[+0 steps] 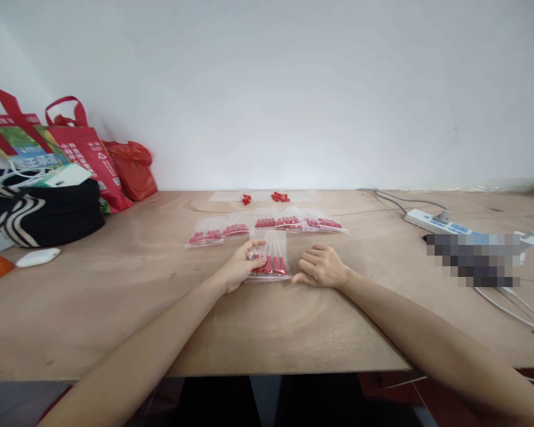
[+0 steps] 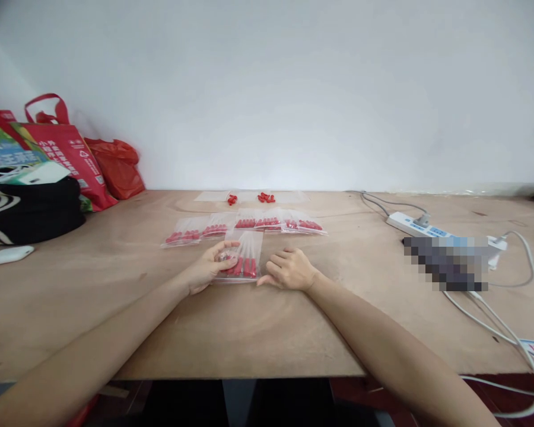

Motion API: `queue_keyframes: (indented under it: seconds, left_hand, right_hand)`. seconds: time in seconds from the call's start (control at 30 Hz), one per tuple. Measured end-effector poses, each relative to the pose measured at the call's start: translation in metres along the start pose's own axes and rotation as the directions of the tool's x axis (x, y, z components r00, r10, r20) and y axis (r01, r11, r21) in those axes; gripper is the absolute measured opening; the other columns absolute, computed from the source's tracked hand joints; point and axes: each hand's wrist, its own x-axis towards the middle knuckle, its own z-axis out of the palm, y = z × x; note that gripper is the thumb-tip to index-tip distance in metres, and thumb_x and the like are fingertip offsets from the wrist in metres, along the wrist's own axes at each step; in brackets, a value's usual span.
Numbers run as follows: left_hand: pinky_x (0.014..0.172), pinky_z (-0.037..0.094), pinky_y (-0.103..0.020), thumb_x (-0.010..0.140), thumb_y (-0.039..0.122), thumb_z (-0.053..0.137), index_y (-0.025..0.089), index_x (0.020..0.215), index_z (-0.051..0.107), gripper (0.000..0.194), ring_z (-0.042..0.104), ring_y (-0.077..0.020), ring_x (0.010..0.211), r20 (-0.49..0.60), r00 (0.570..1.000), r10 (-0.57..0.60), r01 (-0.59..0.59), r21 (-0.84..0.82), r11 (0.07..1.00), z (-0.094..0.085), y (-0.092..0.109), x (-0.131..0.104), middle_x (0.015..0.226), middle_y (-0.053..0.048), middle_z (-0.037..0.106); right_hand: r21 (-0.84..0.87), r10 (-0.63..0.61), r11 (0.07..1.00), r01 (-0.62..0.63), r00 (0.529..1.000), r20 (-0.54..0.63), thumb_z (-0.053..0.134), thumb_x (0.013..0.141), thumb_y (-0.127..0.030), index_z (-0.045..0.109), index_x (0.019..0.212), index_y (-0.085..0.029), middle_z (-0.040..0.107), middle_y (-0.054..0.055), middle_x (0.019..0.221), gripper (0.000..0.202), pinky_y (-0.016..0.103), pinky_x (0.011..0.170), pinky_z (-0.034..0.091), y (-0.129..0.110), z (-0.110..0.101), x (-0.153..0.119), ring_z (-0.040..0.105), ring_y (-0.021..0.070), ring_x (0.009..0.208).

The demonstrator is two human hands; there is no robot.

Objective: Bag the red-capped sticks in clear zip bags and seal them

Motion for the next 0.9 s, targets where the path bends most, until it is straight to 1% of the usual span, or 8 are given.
queue_keyframes:
  seconds: [0.07, 0.17, 0.3, 0.43, 0.53, 0.73, 0.83, 0.9]
  left_hand:
    - [0.054, 0.048, -0.021, 0.073, 0.024, 0.060, 0.020, 0.114, 0.041, 0.046, 0.056, -0.0091, 0.056, -0.007, 0.992, 0.127, -0.126, 0.065, 0.990, -0.007, -0.001, 0.003, 0.069, 0.001, 0.056]
    - [0.054, 0.048, -0.021, 0.074, 0.025, 0.057, 0.020, 0.118, 0.037, 0.048, 0.056, -0.0088, 0.056, -0.152, 0.950, 0.273, -0.245, 0.179, 0.953, -0.020, 0.004, 0.024, 0.076, -0.001, 0.056]
    - [0.056, 0.046, -0.022, 0.074, 0.019, 0.054, 0.017, 0.119, 0.037, 0.049, 0.057, -0.0113, 0.060, -0.392, 0.882, 0.262, -0.011, 0.538, 0.843, -0.035, 0.019, 0.075, 0.077, -0.002, 0.058]
    - [0.063, 0.045, -0.027, 0.066, 0.015, 0.059, 0.015, 0.115, 0.041, 0.052, 0.058, -0.0158, 0.065, -0.420, 0.867, 0.268, 0.055, 0.615, 0.786, -0.045, 0.025, 0.119, 0.077, -0.003, 0.059]
    - [0.072, 0.044, -0.032, 0.061, 0.015, 0.064, 0.013, 0.109, 0.046, 0.051, 0.058, -0.0218, 0.078, -0.402, 0.862, 0.310, 0.052, 0.678, 0.733, -0.049, 0.024, 0.130, 0.085, -0.008, 0.059]
    - [0.084, 0.040, -0.033, 0.071, 0.027, 0.056, 0.016, 0.097, 0.053, 0.028, 0.051, -0.0213, 0.096, -0.222, 0.838, 0.498, -0.120, 0.816, 0.566, -0.069, 0.020, 0.088, 0.103, -0.008, 0.054]
    - [0.084, 0.040, -0.035, 0.073, 0.038, 0.055, 0.018, 0.095, 0.055, 0.031, 0.052, -0.0225, 0.093, 0.160, 0.815, 0.557, -0.336, 0.914, 0.228, -0.086, 0.012, 0.057, 0.097, -0.007, 0.057]
    - [0.084, 0.041, -0.037, 0.074, 0.039, 0.053, 0.018, 0.098, 0.056, 0.032, 0.052, -0.0237, 0.094, 0.261, 0.787, 0.559, -0.362, 0.929, 0.076, -0.096, 0.004, 0.046, 0.099, -0.008, 0.058]
  right_hand:
    - [0.029, 0.056, 0.998, -0.057, 0.998, 0.035, 0.034, 0.087, -0.041, 0.046, 0.052, -0.017, 0.044, -0.001, 0.049, 0.044, 0.025, 0.052, 0.021, 0.003, 0.000, -0.003, 0.035, 0.0089, 0.048]
    - [0.046, 0.099, 0.994, -0.102, 0.993, 0.059, 0.035, 0.087, -0.035, 0.047, 0.052, -0.016, 0.045, -0.001, 0.049, 0.042, 0.025, 0.052, 0.020, 0.006, 0.001, -0.005, 0.035, 0.0084, 0.048]
    - [0.072, 0.092, 0.993, -0.097, 0.993, 0.071, 0.037, 0.086, -0.031, 0.048, 0.053, -0.016, 0.046, -0.001, 0.050, 0.038, 0.025, 0.051, 0.019, 0.002, 0.003, -0.002, 0.036, 0.0082, 0.049]
    - [0.078, 0.091, 0.992, -0.099, 0.991, 0.094, 0.035, 0.086, -0.032, 0.049, 0.054, -0.016, 0.046, -0.001, 0.050, 0.039, 0.025, 0.051, 0.019, 0.001, 0.003, -0.002, 0.036, 0.0080, 0.048]
    - [0.079, 0.099, 0.991, -0.108, 0.989, 0.111, 0.035, 0.086, -0.029, 0.048, 0.054, -0.016, 0.046, -0.001, 0.050, 0.037, 0.025, 0.051, 0.019, 0.004, 0.001, -0.003, 0.037, 0.0076, 0.048]
    - [0.110, 0.106, 0.987, -0.119, 0.987, 0.122, 0.036, 0.086, -0.030, 0.048, 0.054, -0.016, 0.047, -0.002, 0.050, 0.037, 0.025, 0.051, 0.019, 0.005, 0.002, -0.003, 0.037, 0.0073, 0.047]
    - [0.131, 0.115, 0.982, -0.134, 0.983, 0.144, 0.036, 0.086, -0.032, 0.048, 0.054, -0.016, 0.047, -0.002, 0.050, 0.038, 0.024, 0.050, 0.019, 0.002, 0.004, -0.001, 0.036, 0.0068, 0.047]
    - [0.141, 0.120, 0.980, -0.141, 0.981, 0.150, 0.035, 0.086, -0.032, 0.049, 0.054, -0.016, 0.047, -0.002, 0.051, 0.038, 0.024, 0.050, 0.020, 0.000, 0.005, -0.001, 0.037, 0.0068, 0.047]
